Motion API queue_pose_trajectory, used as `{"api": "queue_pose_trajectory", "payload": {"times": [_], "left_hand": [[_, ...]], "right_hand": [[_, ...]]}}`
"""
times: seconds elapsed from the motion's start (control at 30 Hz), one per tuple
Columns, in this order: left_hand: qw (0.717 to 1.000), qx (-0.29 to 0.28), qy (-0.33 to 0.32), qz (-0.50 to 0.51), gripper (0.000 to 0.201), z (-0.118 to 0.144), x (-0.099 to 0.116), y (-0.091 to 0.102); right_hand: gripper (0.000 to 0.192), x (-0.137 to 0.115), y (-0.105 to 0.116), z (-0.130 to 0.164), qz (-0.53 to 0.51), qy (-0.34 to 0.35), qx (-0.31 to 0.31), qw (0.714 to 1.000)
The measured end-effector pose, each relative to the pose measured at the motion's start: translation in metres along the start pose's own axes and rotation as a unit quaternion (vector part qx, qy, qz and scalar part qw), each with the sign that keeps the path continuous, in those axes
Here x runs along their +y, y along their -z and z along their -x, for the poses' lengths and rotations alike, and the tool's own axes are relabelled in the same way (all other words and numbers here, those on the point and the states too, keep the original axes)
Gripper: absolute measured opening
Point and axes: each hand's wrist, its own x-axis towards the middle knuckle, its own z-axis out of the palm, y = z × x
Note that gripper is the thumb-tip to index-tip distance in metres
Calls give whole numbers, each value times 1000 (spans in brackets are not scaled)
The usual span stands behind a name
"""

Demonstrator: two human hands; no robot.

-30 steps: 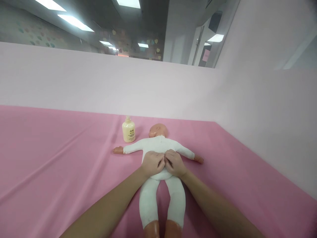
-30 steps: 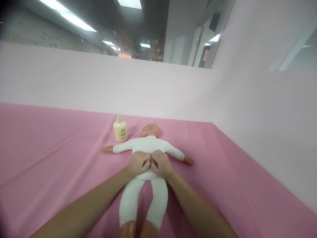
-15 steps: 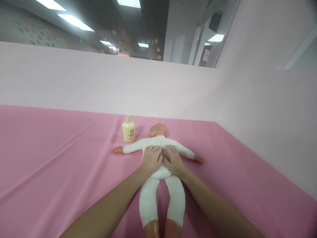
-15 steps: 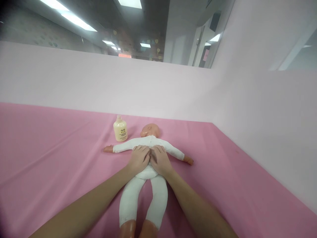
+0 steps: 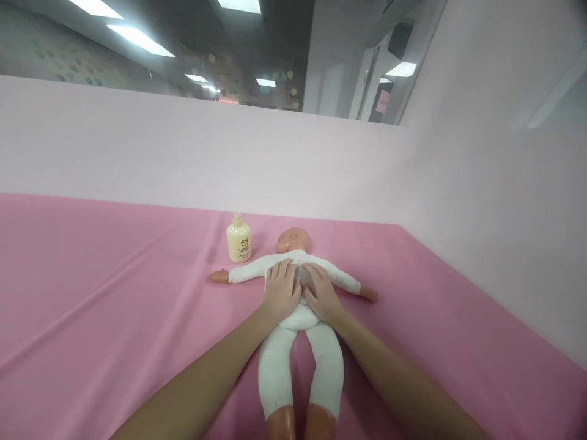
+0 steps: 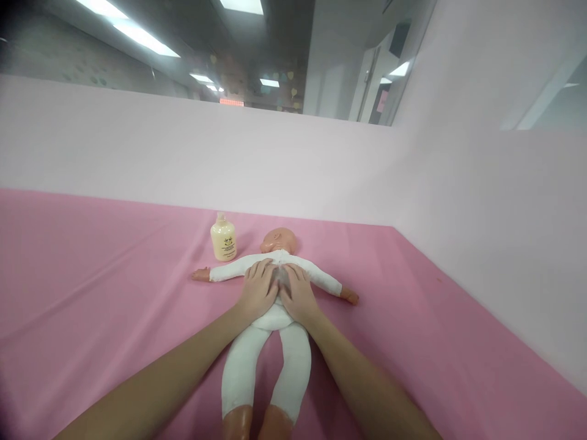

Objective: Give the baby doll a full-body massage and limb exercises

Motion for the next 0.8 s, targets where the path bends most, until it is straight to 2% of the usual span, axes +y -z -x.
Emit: {"api": "queue_pose_trajectory", "payload": {"times": [0.17, 0.33, 0.43, 0.53, 0.63, 0.7, 0.8], "left_hand": [[1000, 7, 2, 1, 55, 0, -4, -6], [997, -68, 19, 22, 55, -1, -7, -10], [997, -75, 17, 19, 54, -2, -6, -9], [999, -37, -9, 17, 43, -1, -4, -3], [998, -25, -61, 20, 26, 1, -2, 4], [996, -32, -80, 17, 19, 2, -1, 6], [996, -47, -73, 21, 16, 1, -2, 4]], "right_hand": [[66, 8, -5, 3, -12, -31, 18, 999], [54, 17, -12, 2, 1, -44, -42, 998], [52, 16, -11, 1, 10, -40, -43, 998], [44, 8, -6, 1, 16, -15, 4, 1000], [18, -3, 1, 2, 25, 28, 40, 999], [6, -7, 4, 2, 29, 53, 22, 998], [15, -9, 4, 0, 30, 59, -19, 998]]}}
